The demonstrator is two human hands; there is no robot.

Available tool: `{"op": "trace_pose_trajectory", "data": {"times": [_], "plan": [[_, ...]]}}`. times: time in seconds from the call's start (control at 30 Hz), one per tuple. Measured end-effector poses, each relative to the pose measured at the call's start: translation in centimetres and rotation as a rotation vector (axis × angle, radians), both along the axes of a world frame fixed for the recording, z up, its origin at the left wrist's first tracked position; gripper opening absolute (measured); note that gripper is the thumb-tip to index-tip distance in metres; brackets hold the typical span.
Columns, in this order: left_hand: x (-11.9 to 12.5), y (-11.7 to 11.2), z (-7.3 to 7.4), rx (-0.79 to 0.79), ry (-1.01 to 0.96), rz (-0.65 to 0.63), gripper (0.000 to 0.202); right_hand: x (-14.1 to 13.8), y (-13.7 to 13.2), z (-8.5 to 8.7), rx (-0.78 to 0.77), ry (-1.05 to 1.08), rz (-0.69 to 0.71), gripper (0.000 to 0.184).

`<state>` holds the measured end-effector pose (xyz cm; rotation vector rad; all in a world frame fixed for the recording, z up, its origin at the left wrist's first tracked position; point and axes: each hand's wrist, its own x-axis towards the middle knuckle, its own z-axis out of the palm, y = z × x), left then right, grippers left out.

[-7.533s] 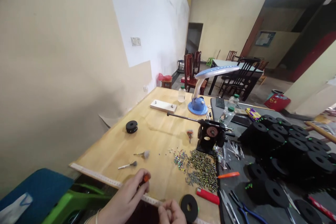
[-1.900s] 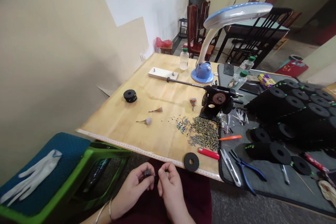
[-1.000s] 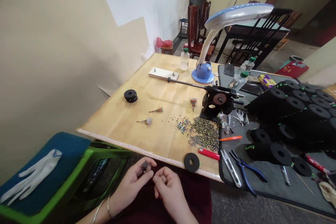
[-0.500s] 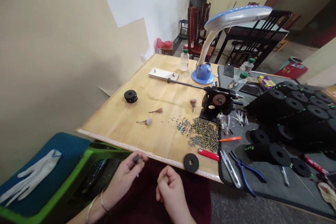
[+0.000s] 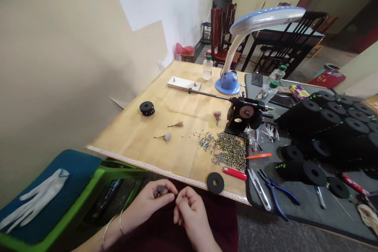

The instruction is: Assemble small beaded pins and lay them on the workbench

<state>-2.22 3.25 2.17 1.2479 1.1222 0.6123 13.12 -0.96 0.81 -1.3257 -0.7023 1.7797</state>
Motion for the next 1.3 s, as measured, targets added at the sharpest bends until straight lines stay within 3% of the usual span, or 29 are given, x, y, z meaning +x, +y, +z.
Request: {"op": "trace_pose_trajectory", "data": {"times": [0.17, 0.4, 0.5, 0.67, 0.73, 0.83, 0.97, 1.3], "plan": [[0.1, 0.2, 0.4, 0.007, 0.007, -0.005, 0.019, 0.0, 0.1, -0.2, 0.023, -0.038, 0.058, 0.033], [0.5, -0.2, 1.0, 0.098, 0.111, 0.019, 0.018, 0.4, 0.1, 0.2, 0.287, -0.214, 0.061, 0.029], [0.6, -0.4, 1.0, 0.166, 0.162, 0.007, 0.018, 0.4, 0.2, 0.2, 0.343, -0.299, 0.124, 0.018], [0.5, -0.3, 1.0, 0.098, 0.137, 0.005, 0.013, 0.5, 0.3, -0.5, 0.378, -0.42, 0.142, 0.019], [0.4, -0.2, 0.8, 0.027, 0.055, 0.017, 0.006, 0.5, 0.4, -0.9, 0.354, -0.414, 0.101, 0.022], [0.2, -0.2, 0.2, -0.145, -0.127, 0.024, 0.017, 0.4, 0.5, -1.4, 0.222, -0.265, 0.016, 0.027], [0.2, -0.3, -0.4, -0.317, -0.262, 0.071, 0.013, 0.2, 0.7, -1.3, 0.108, -0.115, -0.077, 0.038], [0.8, -0.7, -0.8, -0.326, -0.195, 0.074, 0.027, 0.0, 0.7, -1.1, 0.059, -0.106, -0.12, 0.05]]}}
